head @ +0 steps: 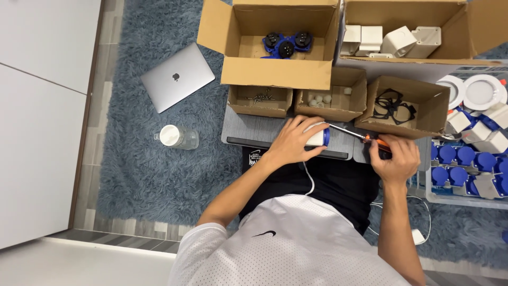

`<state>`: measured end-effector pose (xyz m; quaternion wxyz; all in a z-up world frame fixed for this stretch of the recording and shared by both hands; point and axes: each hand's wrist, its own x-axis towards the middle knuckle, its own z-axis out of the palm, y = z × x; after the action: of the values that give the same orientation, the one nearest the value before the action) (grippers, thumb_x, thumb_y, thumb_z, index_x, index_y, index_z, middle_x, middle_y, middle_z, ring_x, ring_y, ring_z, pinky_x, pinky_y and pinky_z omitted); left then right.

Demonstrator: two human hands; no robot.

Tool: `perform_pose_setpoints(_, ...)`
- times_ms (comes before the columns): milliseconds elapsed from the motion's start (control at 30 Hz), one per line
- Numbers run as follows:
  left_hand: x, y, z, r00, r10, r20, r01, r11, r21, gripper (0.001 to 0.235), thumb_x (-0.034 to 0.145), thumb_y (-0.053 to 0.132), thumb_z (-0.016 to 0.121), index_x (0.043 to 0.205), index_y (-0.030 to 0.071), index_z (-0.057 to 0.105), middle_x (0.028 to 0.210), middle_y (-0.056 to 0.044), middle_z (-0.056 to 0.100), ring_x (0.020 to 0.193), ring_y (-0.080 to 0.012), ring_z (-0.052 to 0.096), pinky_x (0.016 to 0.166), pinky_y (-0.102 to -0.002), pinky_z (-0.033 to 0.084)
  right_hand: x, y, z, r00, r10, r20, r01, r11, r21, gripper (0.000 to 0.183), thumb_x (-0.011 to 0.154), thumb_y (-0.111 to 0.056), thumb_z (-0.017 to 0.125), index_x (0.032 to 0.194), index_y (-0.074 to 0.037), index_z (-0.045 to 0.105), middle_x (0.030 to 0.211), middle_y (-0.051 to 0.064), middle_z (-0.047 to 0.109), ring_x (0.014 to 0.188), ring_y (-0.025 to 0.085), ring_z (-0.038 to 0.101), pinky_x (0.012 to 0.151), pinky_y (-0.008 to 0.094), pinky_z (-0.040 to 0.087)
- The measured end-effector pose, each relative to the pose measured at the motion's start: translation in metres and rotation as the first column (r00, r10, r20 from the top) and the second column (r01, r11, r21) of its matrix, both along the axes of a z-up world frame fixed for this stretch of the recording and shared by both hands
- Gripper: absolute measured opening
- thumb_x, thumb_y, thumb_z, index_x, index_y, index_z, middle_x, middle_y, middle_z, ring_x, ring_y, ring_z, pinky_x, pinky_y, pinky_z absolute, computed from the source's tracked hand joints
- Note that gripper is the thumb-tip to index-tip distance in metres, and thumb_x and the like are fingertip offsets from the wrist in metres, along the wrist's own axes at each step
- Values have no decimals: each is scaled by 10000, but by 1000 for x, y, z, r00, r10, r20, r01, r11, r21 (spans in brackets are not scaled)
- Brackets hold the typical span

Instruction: Assembling a small electrical component using a screwdriver

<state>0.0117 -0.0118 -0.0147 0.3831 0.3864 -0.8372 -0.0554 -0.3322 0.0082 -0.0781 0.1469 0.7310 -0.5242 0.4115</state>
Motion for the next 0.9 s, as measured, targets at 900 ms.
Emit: perform_pose_setpoints(900, -17, -8, 20, 977, -36, -211, 68, 987, 146, 557, 903, 468, 926, 1257, 89, 722, 1342, -165, 755, 1131, -381, 678, 1035, -521, 507, -2, 6, 45, 978, 72, 193, -105, 981, 166, 203, 1021, -262, 908, 1154, -115, 866, 1118, 66, 809, 1026, 310, 713, 890, 435, 531)
